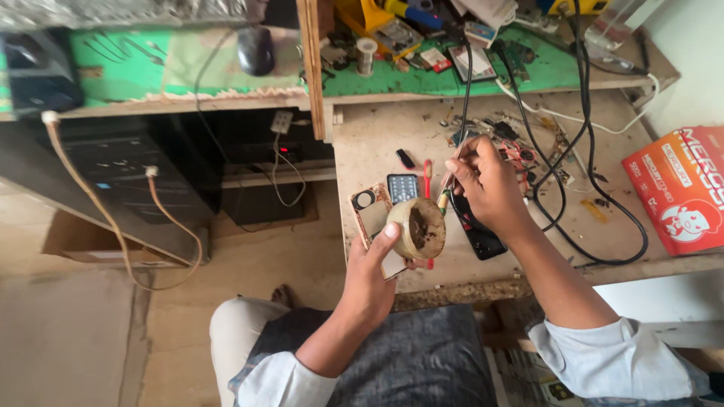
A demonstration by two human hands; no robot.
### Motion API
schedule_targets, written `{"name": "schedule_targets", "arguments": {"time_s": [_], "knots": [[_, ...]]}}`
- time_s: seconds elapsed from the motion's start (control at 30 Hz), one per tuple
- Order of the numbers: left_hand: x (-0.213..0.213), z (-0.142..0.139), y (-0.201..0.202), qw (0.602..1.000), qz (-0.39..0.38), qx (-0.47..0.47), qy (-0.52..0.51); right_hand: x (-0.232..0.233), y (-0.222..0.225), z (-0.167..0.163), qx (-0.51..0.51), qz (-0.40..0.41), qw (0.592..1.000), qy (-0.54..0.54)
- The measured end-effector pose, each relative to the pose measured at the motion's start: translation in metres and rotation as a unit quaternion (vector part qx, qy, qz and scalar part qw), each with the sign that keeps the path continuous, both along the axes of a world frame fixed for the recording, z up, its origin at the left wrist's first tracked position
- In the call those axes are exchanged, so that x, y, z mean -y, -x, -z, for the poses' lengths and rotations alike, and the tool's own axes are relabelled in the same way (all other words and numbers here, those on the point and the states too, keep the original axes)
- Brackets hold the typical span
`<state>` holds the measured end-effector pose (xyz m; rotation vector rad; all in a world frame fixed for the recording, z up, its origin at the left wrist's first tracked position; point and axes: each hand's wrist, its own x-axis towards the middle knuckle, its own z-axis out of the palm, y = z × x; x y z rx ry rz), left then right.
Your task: The person applies flux to a mobile phone's internal circuit board using tweezers, then solders several points on the board with a soldering iron. The person then reassembles the phone casing and briefly tests the device.
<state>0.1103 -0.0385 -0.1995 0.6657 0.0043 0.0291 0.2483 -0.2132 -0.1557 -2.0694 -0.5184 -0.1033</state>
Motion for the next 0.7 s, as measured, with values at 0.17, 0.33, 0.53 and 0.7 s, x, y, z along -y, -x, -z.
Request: {"name": "schedule_targets", "arguments": {"time_s": [0.17,0.33,0.53,0.7], "knots": [[0.003,0.004,0.000,1.000,-0.005,-0.009,0.025,0.016,0.003,0.010,0.043,-0.044,0.995,0.073],[0.003,0.005,0.001,1.000,-0.003,0.000,0.016,0.019,0.007,0.011,-0.020,-0.045,0.995,0.081],[0.002,0.005,0.007,0.999,0.028,-0.012,0.033,0.029,0.019,-0.003,0.065,-0.032,0.996,-0.045],[0.002,0.010,0.012,0.998,0.043,0.009,0.049,0.069,0.060,0.008,0.184,0.033,0.951,-0.248]]}}
